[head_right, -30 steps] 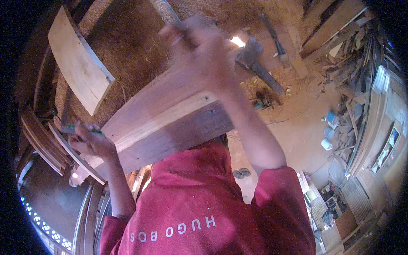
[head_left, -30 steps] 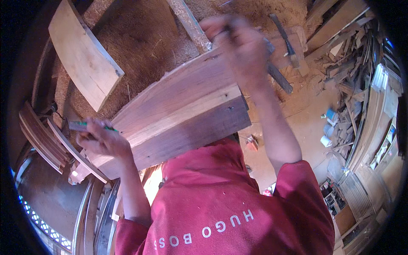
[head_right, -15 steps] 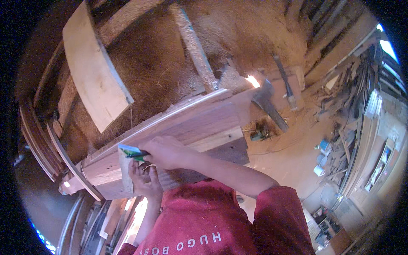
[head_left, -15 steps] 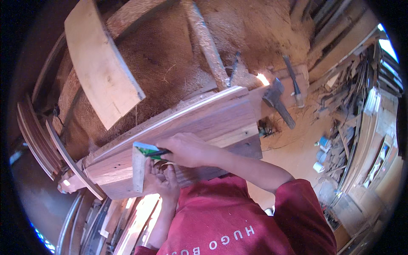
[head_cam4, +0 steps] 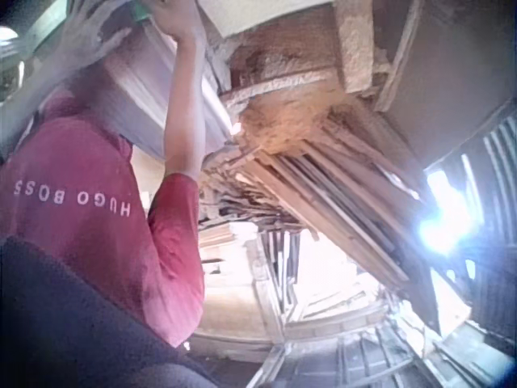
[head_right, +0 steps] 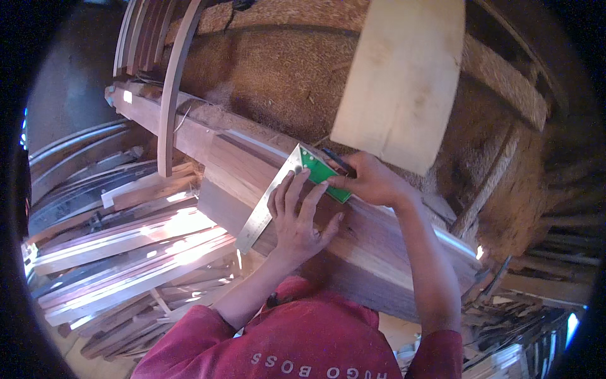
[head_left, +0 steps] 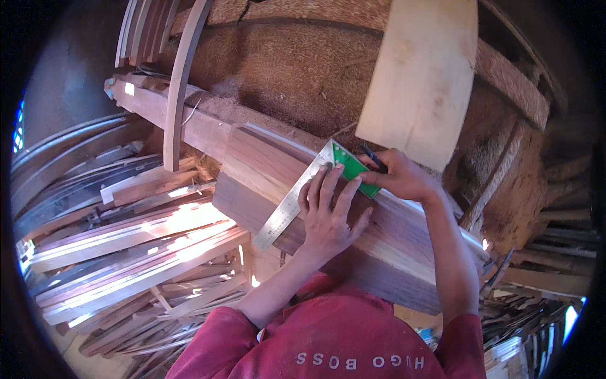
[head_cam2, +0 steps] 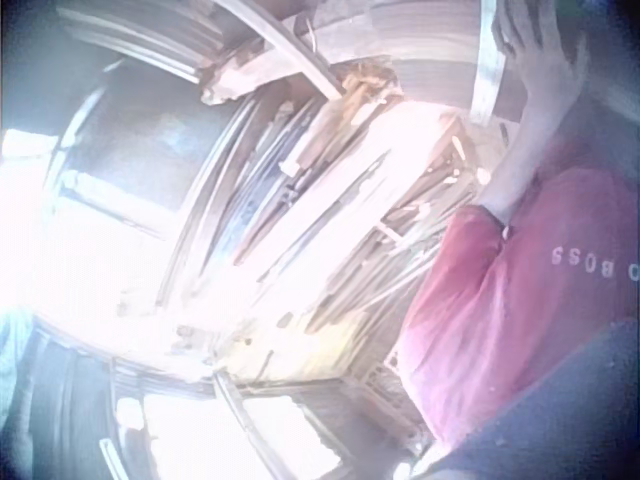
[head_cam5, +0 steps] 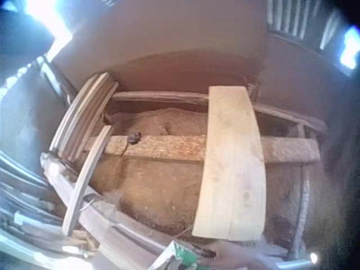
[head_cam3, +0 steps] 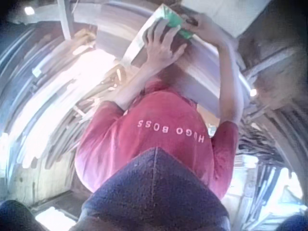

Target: The person uses a speed square and a pencil to mark cut lines on several wooden boards in a workshop.

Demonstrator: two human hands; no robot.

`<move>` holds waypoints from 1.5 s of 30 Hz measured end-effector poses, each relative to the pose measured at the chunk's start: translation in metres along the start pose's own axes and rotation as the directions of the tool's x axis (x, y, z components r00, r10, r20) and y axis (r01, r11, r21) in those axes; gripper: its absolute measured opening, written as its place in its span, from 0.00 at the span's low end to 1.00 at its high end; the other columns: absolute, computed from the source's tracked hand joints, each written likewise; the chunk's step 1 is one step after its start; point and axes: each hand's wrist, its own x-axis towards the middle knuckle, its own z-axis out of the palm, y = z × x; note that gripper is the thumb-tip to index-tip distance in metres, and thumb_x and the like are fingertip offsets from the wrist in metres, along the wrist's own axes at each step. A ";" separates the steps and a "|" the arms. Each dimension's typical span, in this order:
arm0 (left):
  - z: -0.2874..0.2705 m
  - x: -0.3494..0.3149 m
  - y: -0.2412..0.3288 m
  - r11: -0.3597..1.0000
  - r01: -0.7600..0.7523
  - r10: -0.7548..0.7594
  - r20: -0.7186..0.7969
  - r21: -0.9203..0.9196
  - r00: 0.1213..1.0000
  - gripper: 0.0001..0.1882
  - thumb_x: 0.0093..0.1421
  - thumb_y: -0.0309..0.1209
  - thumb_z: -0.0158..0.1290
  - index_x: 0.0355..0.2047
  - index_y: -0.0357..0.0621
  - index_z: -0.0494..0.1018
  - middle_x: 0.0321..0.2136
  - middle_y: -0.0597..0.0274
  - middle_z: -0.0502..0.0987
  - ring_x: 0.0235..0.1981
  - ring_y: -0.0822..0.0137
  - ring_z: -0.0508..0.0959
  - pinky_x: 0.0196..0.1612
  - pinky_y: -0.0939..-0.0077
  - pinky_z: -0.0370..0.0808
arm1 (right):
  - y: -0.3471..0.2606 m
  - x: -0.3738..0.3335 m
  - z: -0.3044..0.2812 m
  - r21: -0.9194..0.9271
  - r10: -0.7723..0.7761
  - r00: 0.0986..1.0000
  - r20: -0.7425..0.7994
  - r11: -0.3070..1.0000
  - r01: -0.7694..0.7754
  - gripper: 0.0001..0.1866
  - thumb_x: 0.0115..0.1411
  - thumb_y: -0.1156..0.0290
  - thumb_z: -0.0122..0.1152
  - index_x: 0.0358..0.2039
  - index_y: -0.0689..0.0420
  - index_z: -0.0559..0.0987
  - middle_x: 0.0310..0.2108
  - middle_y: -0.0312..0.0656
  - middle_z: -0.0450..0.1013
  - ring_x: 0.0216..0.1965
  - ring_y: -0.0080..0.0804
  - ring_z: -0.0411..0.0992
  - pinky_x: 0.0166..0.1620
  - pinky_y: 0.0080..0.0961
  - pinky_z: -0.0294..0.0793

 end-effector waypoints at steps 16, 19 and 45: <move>-0.019 0.036 -0.087 0.986 0.144 -0.152 0.109 0.084 0.982 0.40 0.51 0.58 0.65 0.62 0.61 0.72 0.68 0.57 0.62 0.69 0.47 0.57 0.66 0.46 0.52 | -0.037 0.103 0.022 -0.056 0.074 0.988 0.133 0.996 -0.067 0.14 0.55 0.68 0.67 0.39 0.64 0.81 0.26 0.52 0.77 0.28 0.28 0.74 0.34 0.34 0.73; -0.016 0.036 -0.090 0.987 0.137 -0.145 0.107 0.083 0.984 0.38 0.52 0.58 0.65 0.61 0.62 0.74 0.68 0.60 0.63 0.69 0.47 0.57 0.66 0.47 0.52 | -0.047 0.108 0.021 -0.081 0.109 0.982 0.153 0.992 -0.098 0.14 0.55 0.69 0.67 0.38 0.64 0.80 0.23 0.50 0.75 0.25 0.27 0.71 0.31 0.34 0.71; -0.003 0.033 -0.088 0.984 0.164 -0.169 0.064 0.072 0.984 0.28 0.60 0.56 0.58 0.54 0.56 0.77 0.59 0.59 0.70 0.67 0.49 0.63 0.67 0.48 0.52 | -0.070 0.114 0.014 -0.014 0.197 0.952 0.233 0.980 -0.199 0.18 0.56 0.74 0.64 0.49 0.61 0.80 0.29 0.51 0.78 0.29 0.29 0.76 0.37 0.33 0.76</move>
